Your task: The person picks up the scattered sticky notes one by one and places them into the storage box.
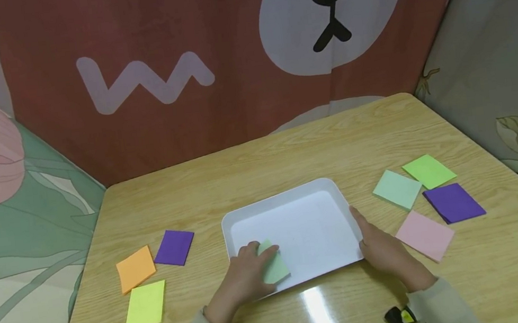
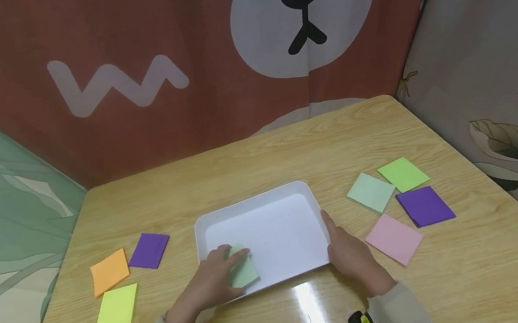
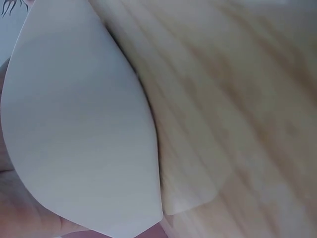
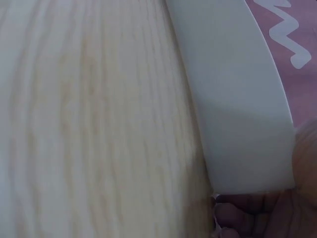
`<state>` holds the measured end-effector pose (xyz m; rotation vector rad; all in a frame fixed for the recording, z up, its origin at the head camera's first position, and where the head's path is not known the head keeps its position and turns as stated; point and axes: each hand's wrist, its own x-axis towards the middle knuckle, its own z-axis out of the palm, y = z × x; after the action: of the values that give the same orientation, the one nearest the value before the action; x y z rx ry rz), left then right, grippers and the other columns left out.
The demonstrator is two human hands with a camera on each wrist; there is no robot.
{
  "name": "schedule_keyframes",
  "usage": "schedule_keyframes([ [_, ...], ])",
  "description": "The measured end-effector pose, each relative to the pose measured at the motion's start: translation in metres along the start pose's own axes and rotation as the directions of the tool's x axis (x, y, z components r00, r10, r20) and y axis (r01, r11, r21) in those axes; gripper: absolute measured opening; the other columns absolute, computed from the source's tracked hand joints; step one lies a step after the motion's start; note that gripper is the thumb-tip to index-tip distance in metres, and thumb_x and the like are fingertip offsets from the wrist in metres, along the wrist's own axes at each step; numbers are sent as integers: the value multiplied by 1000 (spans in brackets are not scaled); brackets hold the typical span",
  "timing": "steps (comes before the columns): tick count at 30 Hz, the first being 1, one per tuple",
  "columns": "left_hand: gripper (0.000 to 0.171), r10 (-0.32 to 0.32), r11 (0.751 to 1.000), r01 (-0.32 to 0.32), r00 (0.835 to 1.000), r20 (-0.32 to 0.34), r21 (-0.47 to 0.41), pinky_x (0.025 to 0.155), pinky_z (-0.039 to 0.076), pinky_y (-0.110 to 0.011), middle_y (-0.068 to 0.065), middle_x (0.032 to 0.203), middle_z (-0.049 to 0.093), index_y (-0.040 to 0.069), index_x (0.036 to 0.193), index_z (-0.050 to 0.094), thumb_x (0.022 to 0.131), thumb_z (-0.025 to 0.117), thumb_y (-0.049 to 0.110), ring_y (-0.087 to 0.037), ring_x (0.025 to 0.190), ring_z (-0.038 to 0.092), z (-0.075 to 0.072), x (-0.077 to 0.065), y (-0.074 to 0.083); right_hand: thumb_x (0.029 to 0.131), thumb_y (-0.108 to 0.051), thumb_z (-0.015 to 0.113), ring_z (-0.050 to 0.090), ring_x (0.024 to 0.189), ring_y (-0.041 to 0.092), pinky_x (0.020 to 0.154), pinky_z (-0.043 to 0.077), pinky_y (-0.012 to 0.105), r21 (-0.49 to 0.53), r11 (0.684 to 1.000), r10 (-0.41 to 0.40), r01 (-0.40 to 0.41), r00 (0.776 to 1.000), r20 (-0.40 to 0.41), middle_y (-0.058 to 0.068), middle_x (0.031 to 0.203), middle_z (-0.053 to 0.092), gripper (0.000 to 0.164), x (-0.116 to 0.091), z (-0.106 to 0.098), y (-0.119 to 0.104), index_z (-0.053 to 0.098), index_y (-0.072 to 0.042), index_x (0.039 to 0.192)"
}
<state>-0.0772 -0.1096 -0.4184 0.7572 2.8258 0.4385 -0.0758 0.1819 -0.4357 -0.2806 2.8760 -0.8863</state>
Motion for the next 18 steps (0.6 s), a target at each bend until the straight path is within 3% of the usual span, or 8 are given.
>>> schedule_keyframes([
  [2, 72, -1, 1000, 1, 1000, 6, -1, 71, 39, -45, -19, 118, 44, 19, 126, 45, 60, 73, 30, -30, 99, 40, 0, 0, -1, 78, 5, 35, 35, 113, 44, 84, 42, 54, 18, 1000, -13, 13, 1000, -8, 37, 130, 30, 64, 1, 0, 0, 6, 4, 135],
  [4, 73, -3, 1000, 3, 1000, 13, 1, 72, 39, -46, -19, 118, 44, 20, 126, 45, 60, 73, 30, -30, 100, 40, 1, 0, -1, 78, 5, 36, 26, 118, 46, 91, 32, 59, 38, 999, -8, 8, 1000, -3, 37, 132, 25, 64, 2, -1, -1, 6, 6, 135],
  [8, 72, -1, 1000, 1, 1000, 29, 13, 72, 40, -46, -19, 119, 44, 20, 127, 45, 61, 73, 32, -30, 99, 41, 1, 0, -2, 78, 2, 40, 23, 119, 47, 94, 27, 61, 54, 999, -7, 8, 1000, -8, 38, 133, 23, 65, 4, -1, 0, 8, 7, 134],
  [18, 71, -13, 1000, 12, 997, 73, 12, 71, 40, -44, -18, 120, 43, 22, 128, 43, 63, 72, 32, -29, 98, 41, 0, 1, -3, 81, -1, 46, 25, 117, 49, 94, 26, 61, 57, 998, -27, 30, 999, -40, 39, 130, 26, 59, 11, -3, -4, 16, 13, 130],
])
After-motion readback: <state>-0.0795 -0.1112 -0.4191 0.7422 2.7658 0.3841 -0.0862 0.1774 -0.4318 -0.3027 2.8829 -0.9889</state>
